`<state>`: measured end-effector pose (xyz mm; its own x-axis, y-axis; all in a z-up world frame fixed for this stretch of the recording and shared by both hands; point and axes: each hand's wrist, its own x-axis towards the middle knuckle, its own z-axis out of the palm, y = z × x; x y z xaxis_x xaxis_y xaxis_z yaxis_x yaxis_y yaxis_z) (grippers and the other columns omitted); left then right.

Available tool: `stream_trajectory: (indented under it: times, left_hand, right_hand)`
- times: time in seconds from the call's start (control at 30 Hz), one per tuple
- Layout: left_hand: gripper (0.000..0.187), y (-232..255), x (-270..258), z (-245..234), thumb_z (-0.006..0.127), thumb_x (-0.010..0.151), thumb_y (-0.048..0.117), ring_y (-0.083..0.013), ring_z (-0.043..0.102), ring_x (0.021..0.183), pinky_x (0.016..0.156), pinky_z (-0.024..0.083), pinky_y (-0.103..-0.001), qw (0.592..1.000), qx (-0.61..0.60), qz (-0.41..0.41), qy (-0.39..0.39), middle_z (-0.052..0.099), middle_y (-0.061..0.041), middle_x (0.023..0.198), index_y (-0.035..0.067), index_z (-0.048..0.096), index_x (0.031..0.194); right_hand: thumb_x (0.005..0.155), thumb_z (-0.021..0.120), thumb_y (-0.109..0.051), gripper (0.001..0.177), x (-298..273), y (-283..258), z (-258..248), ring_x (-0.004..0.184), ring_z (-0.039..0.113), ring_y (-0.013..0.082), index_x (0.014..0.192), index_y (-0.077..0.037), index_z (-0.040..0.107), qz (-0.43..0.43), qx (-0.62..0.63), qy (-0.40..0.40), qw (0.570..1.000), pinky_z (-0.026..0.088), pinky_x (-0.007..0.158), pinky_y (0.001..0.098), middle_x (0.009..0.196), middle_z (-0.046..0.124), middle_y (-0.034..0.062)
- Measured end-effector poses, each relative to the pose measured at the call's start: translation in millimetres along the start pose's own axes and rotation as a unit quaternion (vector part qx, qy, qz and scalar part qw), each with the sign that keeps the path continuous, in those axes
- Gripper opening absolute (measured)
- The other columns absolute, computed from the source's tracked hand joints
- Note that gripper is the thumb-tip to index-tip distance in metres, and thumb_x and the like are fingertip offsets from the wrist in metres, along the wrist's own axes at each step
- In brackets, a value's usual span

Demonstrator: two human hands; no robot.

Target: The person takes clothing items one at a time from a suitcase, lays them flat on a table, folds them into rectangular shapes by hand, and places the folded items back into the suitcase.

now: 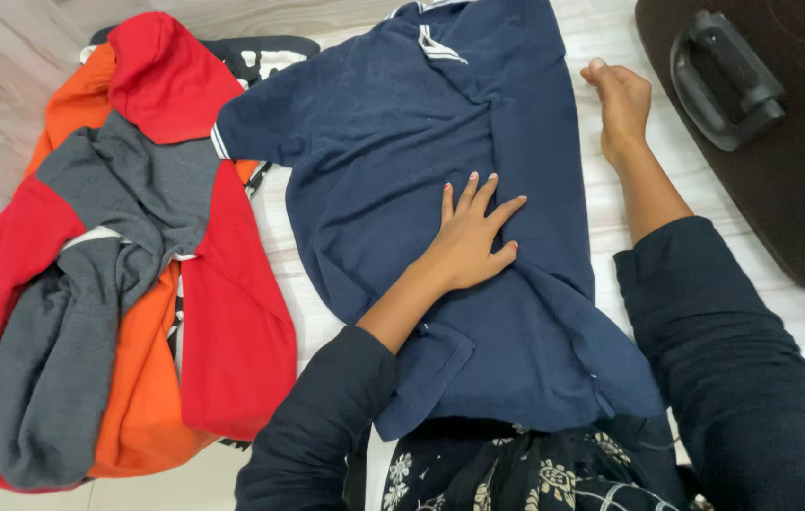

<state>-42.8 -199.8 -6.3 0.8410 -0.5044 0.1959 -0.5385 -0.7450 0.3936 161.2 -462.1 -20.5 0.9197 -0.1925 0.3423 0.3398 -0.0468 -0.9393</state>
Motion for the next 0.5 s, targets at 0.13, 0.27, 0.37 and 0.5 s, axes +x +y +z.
stream_trajectory:
  times: [0.13,0.27,0.37,0.5]
  left_hand:
    - [0.061,31,-35,6,0.046,0.103,0.043,-0.0481,0.011,0.153,0.118,0.005,-0.071,0.997,0.079,0.012,-0.015,0.019,-0.028,0.164,0.024,0.032,0.16]
    - [0.066,55,-63,5,0.043,0.102,0.047,-0.048,0.01,0.152,0.116,0.006,-0.072,0.993,0.103,-0.002,-0.051,0.016,-0.026,0.165,0.025,0.024,0.161]
    - [0.072,67,-84,3,0.047,0.101,0.05,-0.0473,0.01,0.153,0.116,0.005,-0.072,0.994,0.099,-0.002,-0.05,0.016,-0.024,0.166,0.022,0.022,0.162]
    - [0.079,68,-106,-4,0.056,0.094,0.057,-0.0437,0.012,0.153,0.118,0.005,-0.069,0.997,0.071,0.02,-0.037,0.02,-0.021,0.165,0.02,0.029,0.158]
  right_hand:
    - [0.095,0.076,-0.037,0.041,-47,-35,-2,0.097,0.059,0.0215,0.103,0.003,0.075,0.056,-0.147,-0.014,0.987,0.049,0.091,0.0384,0.104,0.067,0.0112]
    - [0.093,0.078,-0.036,0.036,-90,-54,5,0.1,0.065,0.0221,0.11,-0.005,0.074,-0.072,-0.243,-0.061,0.965,0.052,0.088,0.0366,0.107,0.069,0.0101]
    - [0.095,0.08,-0.029,0.032,-121,-62,10,0.107,0.063,0.0289,0.117,-0.006,0.077,-0.298,-0.313,-0.092,0.897,0.051,0.092,0.0404,0.117,0.067,0.0146]
    - [0.091,0.082,-0.034,0.032,-158,-73,29,0.101,0.06,0.0298,0.115,-0.014,0.077,-0.325,-0.344,-0.206,0.856,0.052,0.088,0.0409,0.11,0.064,0.01]
